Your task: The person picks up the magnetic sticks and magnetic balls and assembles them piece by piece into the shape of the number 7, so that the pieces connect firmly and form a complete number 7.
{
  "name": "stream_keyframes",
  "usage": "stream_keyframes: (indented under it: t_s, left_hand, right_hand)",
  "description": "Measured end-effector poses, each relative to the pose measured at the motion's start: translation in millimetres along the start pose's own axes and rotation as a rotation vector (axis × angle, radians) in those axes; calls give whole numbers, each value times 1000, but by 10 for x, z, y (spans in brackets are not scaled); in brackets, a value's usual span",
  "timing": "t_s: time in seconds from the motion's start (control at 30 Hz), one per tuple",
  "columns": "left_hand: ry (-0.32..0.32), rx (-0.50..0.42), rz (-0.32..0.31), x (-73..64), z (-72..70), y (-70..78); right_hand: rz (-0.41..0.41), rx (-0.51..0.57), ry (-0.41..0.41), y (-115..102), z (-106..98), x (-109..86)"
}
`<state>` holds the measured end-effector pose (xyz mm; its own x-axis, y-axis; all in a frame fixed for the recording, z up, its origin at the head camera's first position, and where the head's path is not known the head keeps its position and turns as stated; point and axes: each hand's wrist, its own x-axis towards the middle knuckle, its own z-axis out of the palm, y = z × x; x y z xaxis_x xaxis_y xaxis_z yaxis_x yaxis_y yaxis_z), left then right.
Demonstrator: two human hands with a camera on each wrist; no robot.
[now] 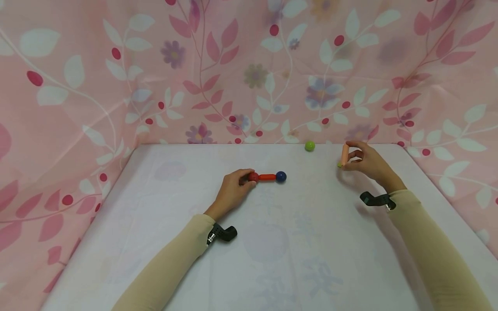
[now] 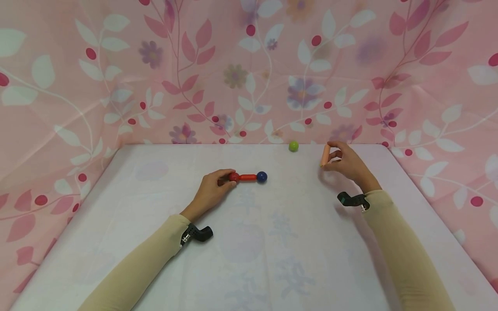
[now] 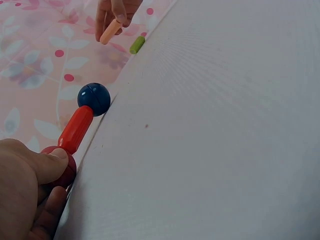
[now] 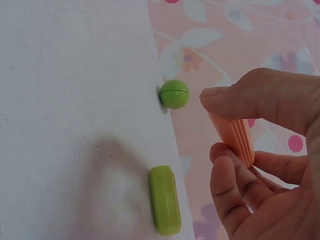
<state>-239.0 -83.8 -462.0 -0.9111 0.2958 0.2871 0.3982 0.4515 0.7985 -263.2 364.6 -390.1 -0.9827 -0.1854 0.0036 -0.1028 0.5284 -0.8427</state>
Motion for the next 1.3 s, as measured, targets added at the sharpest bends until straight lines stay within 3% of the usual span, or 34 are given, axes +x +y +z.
stream_keyframes:
  t_s: [0.83,1.3]
  left_hand:
    - [5,-8,-7,4,8,-4]
    - [6,-5,-4,-4,4,3]
  right_hand:
    - [-66,81,-1,-133,200,-131]
    - [-106,10,5,-312,360,-226]
